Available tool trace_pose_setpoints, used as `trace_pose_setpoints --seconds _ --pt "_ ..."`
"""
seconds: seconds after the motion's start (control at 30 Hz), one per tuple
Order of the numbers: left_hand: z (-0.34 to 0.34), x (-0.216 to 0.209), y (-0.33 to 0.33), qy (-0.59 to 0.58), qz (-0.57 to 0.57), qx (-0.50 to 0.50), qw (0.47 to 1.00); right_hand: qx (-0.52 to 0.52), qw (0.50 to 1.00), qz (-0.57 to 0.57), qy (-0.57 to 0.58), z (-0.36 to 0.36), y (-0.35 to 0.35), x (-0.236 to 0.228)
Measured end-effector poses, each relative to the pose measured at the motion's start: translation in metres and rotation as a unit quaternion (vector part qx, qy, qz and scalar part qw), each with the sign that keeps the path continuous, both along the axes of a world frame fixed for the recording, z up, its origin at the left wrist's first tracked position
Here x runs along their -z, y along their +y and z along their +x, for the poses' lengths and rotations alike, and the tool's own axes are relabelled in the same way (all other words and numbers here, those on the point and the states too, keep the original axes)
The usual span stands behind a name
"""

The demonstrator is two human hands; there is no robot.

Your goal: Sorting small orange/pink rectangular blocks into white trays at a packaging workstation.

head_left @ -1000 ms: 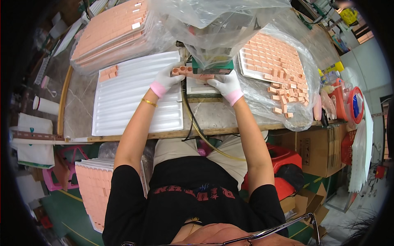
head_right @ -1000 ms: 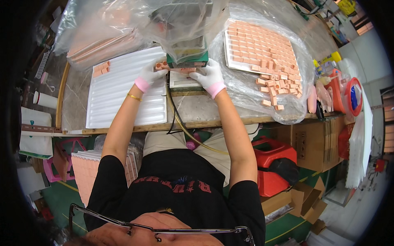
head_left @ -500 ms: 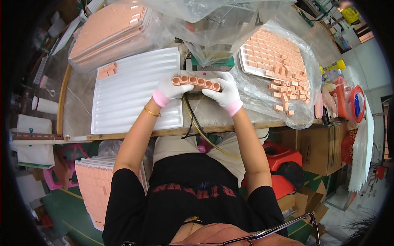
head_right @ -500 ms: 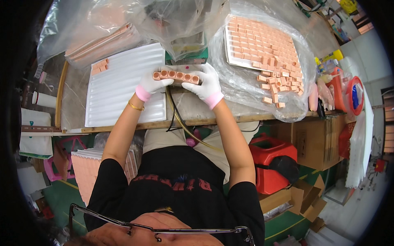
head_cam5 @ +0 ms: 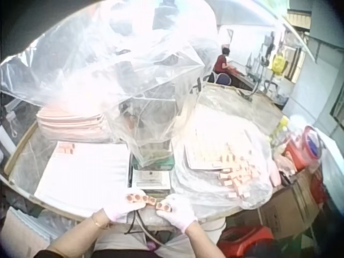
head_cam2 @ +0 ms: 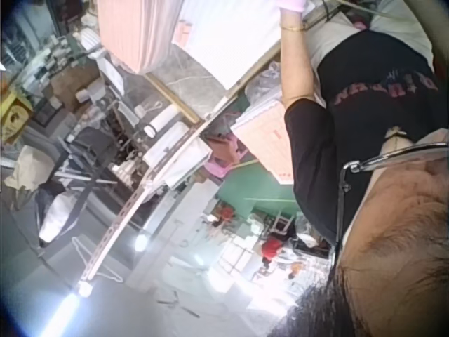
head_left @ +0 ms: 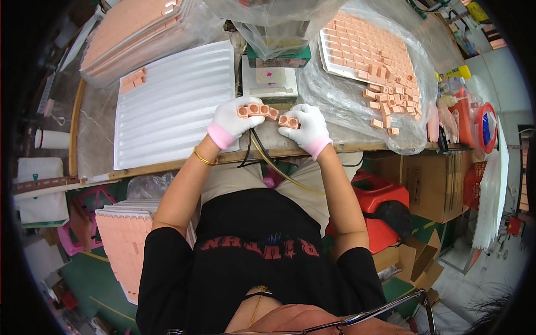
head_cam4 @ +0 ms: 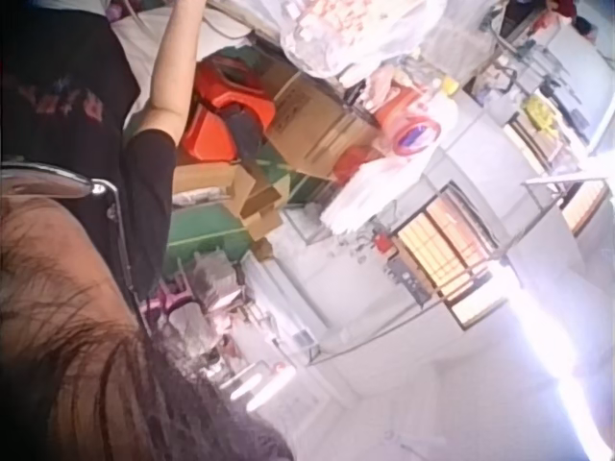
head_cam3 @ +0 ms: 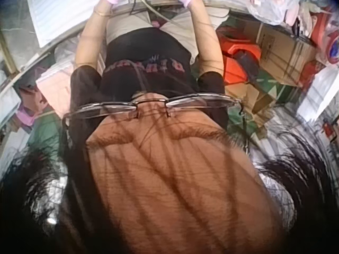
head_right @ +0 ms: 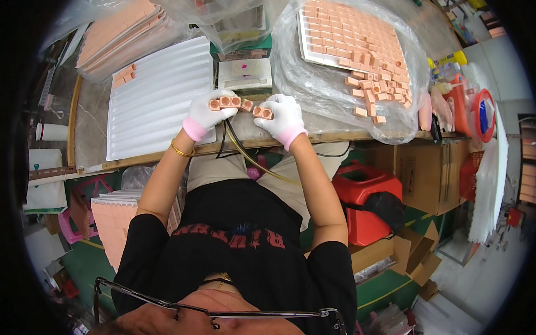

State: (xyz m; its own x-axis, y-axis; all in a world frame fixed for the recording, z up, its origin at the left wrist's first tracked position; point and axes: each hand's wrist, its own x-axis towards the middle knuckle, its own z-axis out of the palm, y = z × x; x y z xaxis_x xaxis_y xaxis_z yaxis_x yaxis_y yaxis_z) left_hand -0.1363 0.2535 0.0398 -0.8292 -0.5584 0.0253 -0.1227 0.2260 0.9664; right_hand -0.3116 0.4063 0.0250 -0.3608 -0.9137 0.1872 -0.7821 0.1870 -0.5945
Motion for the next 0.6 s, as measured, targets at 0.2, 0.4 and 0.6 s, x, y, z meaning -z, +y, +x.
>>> trace_pose_setpoints --seconds 0.2,0.4,0.6 --pt "0.024 -0.012 -0.005 0.019 0.045 -0.069 0.996 -0.029 0.997 -0.059 0.033 -0.006 0.013 -0.006" --pt "0.04 -0.02 0.007 0.021 0.069 -0.075 0.995 0.015 0.984 -0.172 0.037 0.004 0.004 -0.023" --pt "0.041 -0.023 0.023 -0.017 0.027 -0.043 0.999 0.046 0.995 -0.073 0.04 0.008 -0.022 -0.015"
